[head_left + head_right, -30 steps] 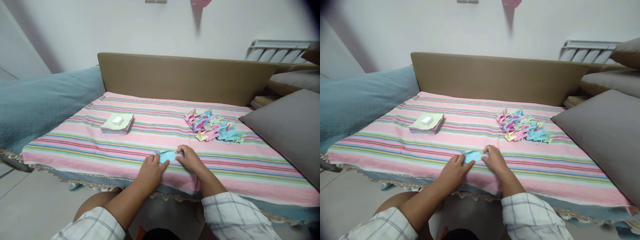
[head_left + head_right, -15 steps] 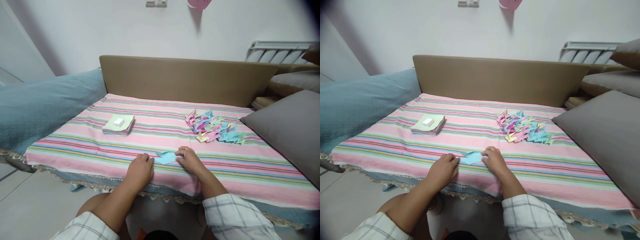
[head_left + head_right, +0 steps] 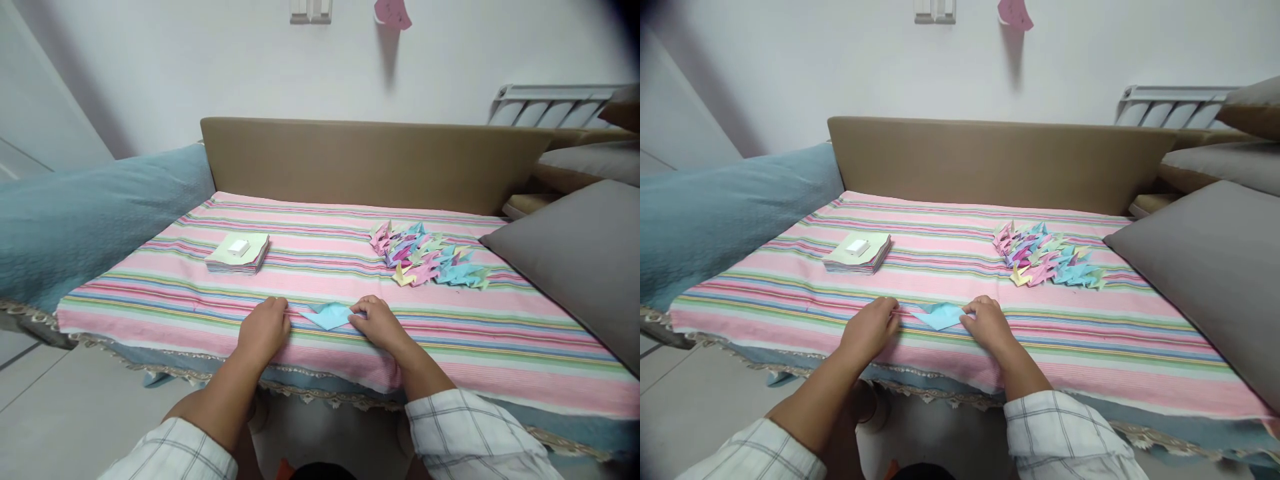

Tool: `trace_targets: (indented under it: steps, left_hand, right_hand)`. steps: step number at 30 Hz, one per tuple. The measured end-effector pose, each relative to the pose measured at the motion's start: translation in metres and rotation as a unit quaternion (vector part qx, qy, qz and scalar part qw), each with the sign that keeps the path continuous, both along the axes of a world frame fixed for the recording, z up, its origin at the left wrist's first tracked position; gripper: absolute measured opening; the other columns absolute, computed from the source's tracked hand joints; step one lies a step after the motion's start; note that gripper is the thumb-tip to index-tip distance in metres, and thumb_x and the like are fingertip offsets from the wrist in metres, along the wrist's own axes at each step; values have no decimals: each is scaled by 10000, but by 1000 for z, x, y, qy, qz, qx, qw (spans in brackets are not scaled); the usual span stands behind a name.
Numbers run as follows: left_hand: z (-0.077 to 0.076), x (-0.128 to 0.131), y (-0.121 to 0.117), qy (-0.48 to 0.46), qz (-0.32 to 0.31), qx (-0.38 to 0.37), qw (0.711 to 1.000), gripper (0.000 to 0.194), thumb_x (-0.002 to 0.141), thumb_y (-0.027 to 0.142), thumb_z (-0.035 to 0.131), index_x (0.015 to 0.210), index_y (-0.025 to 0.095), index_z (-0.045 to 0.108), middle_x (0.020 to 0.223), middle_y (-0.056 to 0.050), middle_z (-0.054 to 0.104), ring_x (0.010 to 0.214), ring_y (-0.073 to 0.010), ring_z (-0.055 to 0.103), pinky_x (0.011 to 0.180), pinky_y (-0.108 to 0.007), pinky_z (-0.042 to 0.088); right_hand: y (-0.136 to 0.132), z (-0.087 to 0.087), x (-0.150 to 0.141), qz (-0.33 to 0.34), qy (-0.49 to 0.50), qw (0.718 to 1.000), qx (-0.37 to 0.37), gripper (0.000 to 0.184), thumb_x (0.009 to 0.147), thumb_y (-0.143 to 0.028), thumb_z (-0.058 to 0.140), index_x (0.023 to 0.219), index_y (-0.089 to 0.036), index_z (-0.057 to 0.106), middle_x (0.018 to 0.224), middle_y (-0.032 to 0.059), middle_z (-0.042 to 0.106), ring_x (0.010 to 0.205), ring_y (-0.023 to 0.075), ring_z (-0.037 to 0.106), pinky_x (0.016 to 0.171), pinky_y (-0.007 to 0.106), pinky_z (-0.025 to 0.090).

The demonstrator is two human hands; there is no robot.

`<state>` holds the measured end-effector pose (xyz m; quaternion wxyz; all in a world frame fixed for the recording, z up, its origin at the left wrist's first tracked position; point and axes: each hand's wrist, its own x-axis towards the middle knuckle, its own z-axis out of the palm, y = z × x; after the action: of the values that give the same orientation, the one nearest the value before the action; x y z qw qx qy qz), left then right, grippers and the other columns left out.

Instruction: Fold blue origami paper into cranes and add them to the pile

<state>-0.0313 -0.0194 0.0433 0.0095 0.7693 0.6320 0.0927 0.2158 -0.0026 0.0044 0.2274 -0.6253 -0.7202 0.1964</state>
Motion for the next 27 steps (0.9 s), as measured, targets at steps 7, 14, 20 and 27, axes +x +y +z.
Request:
trace_targets:
  steps: [7,14,20,27]
  left_hand:
    - [-20,31,-14,-107,-203,13,973,312,810,272,545,1120,239,557,1025,-43,572,907,-164,560,758,-262,457]
    - [-33,45,-1,-10,-197,46,979,274,847,315,508,1100,260,596,944,-41,601,840,-175,563,675,-256,441]
    - [-38,39,7,-66,-203,59,975,270,876,244,437,1046,277,644,904,-39,631,790,-165,583,635,-250,440]
    - [-46,27,24,-220,-272,52,936,295,745,53,478,898,215,672,1002,-52,614,913,-154,592,779,-266,477]
  right_hand:
    - [-13,13,-15,-2,-7,1000,-5,271,765,-349,556,540,-198,571,771,28,598,803,164,534,718,255,378]
    - [-23,13,-20,138,117,983,-15,409,832,-449,471,523,-182,484,648,-7,530,693,138,519,644,237,379]
    - [-16,15,-7,26,178,984,-12,328,865,-422,381,763,-187,587,754,19,614,730,171,561,680,280,420]
    - [-19,12,-8,135,70,973,173,476,647,-74,470,1098,-200,556,1304,101,432,1233,238,349,1023,412,298]
